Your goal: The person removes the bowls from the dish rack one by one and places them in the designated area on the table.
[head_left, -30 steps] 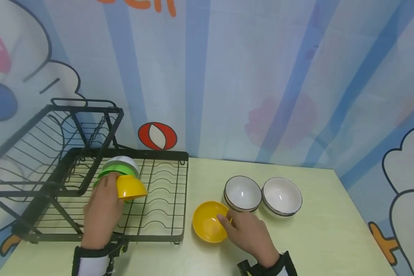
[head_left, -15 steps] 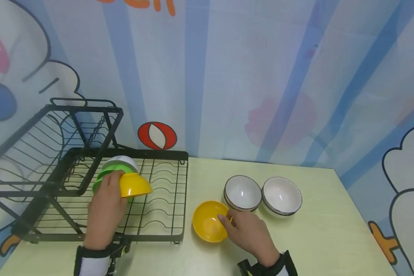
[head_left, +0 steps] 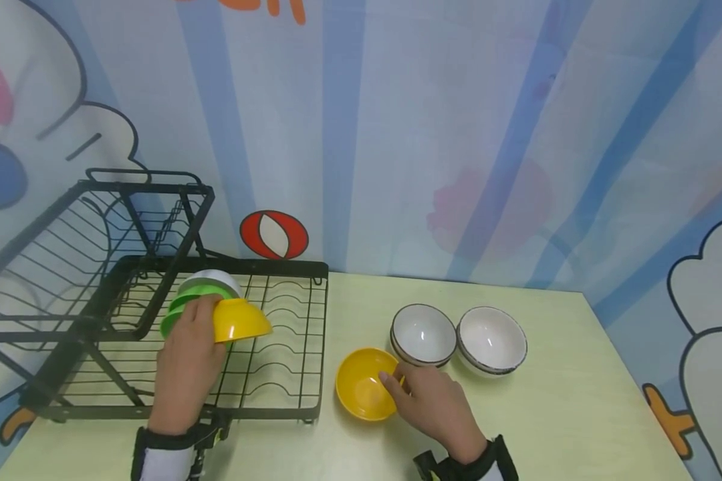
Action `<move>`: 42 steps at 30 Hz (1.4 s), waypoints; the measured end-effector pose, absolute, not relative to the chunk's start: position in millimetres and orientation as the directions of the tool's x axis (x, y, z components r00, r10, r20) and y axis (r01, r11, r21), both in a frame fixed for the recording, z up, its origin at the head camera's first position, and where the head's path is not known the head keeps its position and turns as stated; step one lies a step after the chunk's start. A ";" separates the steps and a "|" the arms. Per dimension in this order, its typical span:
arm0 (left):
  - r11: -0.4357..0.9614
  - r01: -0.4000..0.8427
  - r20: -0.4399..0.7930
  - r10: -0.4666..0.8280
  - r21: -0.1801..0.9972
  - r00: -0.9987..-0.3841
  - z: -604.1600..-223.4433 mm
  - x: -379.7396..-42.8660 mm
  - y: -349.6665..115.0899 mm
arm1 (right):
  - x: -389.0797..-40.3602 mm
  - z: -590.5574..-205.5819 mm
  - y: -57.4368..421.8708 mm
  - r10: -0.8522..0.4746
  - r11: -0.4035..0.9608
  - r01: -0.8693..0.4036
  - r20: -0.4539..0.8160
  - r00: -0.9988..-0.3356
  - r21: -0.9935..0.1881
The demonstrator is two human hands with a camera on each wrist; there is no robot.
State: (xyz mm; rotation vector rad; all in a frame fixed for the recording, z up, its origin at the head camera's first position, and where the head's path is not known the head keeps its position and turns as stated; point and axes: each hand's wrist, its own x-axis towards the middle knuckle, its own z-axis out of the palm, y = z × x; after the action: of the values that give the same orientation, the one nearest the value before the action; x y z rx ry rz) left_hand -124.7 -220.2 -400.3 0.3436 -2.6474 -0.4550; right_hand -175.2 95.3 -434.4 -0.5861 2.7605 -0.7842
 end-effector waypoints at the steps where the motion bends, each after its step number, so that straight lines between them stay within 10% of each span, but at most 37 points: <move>1: 0.917 -0.160 0.374 -0.303 0.366 -0.876 -400.0 -125.3 -219.4 | -175.3 -434.2 95.2 -0.429 0.779 -0.316 -0.093 -0.898 -0.542; 42: 0.917 0.059 0.420 -0.124 0.395 -0.899 -407.3 -133.9 -178.8 | -175.0 -436.6 81.5 -0.448 0.695 -0.349 0.001 -0.894 -0.629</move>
State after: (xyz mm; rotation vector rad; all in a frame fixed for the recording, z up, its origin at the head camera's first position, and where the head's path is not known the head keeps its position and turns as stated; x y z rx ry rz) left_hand -133.9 -178.8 -407.3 0.0470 -2.6302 -0.5610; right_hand -175.0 81.5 -436.6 -0.6514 2.7498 -0.9733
